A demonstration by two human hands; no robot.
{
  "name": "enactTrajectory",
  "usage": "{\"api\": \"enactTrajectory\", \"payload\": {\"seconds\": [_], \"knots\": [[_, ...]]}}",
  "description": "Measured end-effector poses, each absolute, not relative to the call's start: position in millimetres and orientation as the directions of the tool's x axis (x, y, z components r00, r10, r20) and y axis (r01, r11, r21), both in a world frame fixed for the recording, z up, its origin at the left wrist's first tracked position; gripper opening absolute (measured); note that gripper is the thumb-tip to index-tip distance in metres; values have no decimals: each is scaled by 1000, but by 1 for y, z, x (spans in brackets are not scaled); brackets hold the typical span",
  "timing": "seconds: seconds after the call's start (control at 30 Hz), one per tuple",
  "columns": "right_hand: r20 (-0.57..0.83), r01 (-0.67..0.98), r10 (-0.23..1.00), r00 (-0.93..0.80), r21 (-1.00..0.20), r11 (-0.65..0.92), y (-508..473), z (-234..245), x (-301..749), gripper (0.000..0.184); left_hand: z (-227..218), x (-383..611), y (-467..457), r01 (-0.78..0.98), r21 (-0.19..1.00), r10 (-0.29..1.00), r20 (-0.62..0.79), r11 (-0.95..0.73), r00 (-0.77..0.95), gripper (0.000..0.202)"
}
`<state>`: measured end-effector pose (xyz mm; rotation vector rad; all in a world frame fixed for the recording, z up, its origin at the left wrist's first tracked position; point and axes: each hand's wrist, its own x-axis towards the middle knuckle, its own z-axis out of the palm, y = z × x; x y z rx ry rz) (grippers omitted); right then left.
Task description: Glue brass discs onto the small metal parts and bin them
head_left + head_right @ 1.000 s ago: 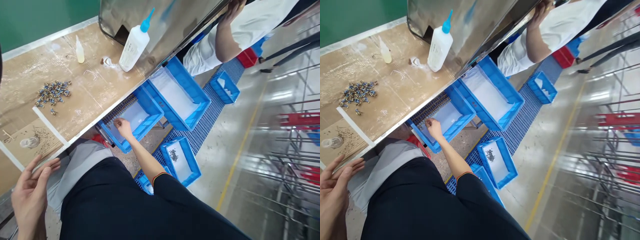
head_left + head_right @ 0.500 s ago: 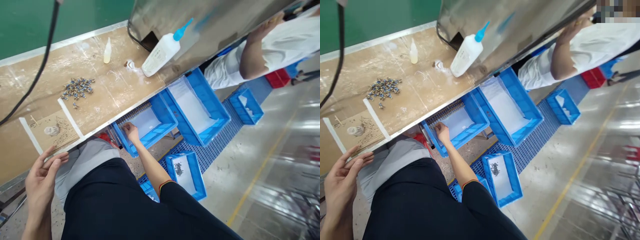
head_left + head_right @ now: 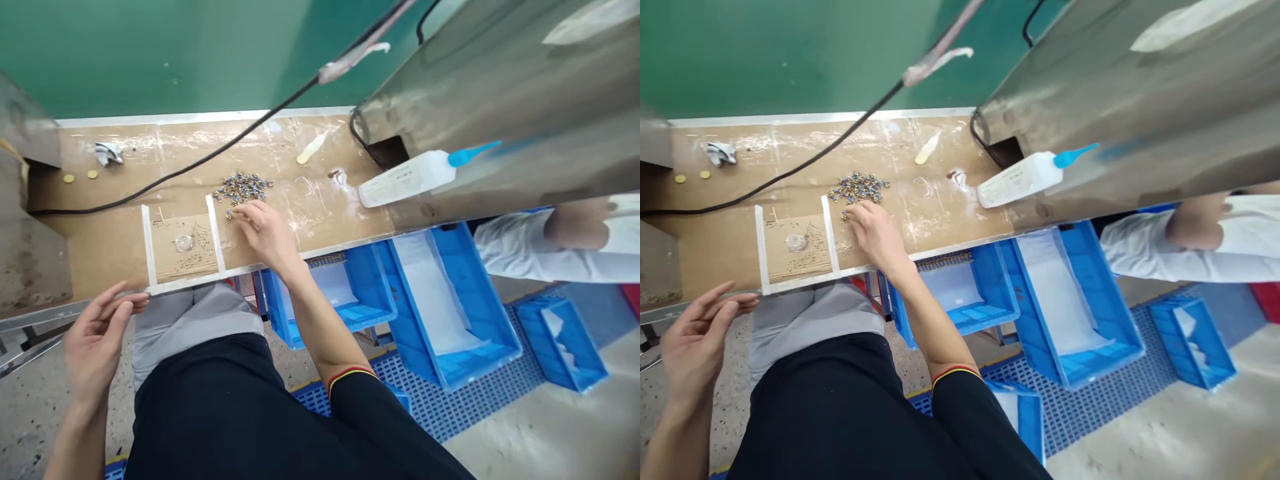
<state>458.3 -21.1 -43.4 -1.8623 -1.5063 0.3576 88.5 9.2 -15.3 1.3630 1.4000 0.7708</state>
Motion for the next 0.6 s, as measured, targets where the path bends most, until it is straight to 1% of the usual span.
{"api": "enactTrajectory", "payload": {"seconds": [0.03, 0.1, 0.17, 0.23, 0.3, 0.33, 0.4, 0.47, 0.53, 0.57, 0.6], "knots": [[161, 782, 952, 259, -614, -108, -10, -40, 457, 23, -13, 78, 12, 349, 927, 985, -165, 139, 46, 43], [58, 837, 964, 261, -512, -195, 4, -35, 451, 21, -10, 52, 20, 367, 926, 989, -43, 93, -142, 37], [-17, 860, 955, 296, -430, -274, 7, -34, 445, 25, -6, 23, 30, 371, 926, 947, 58, 67, -316, 34], [-50, 875, 947, 318, -368, -313, 6, -38, 442, 29, 1, -8, 40, 378, 924, 900, 122, 50, -419, 35], [-53, 885, 947, 316, -343, -315, 6, -46, 444, 28, 12, -38, 53, 387, 922, 893, 195, -25, -407, 36], [-47, 886, 951, 305, -352, -301, 7, -51, 446, 28, 18, -51, 61, 414, 909, 884, 231, -47, -407, 35], [-31, 885, 958, 285, -374, -276, 10, -60, 450, 30, 31, -75, 84, 487, 872, 866, 286, -56, -411, 36], [-33, 876, 958, 284, -398, -273, 11, -61, 452, 31, 40, -91, 114, 559, 827, 865, 324, -62, -383, 30], [-48, 842, 939, 341, -428, -328, 7, -56, 450, 30, 44, -98, 146, 617, 785, 869, 344, -59, -354, 16], [-54, 812, 919, 390, -451, -371, 3, -52, 448, 30, 44, -99, 163, 652, 756, 888, 336, -57, -312, 10], [-64, 768, 895, 441, -490, -413, -2, -47, 445, 31, 42, -98, 178, 717, 695, 909, 333, -58, -249, 9]]}}
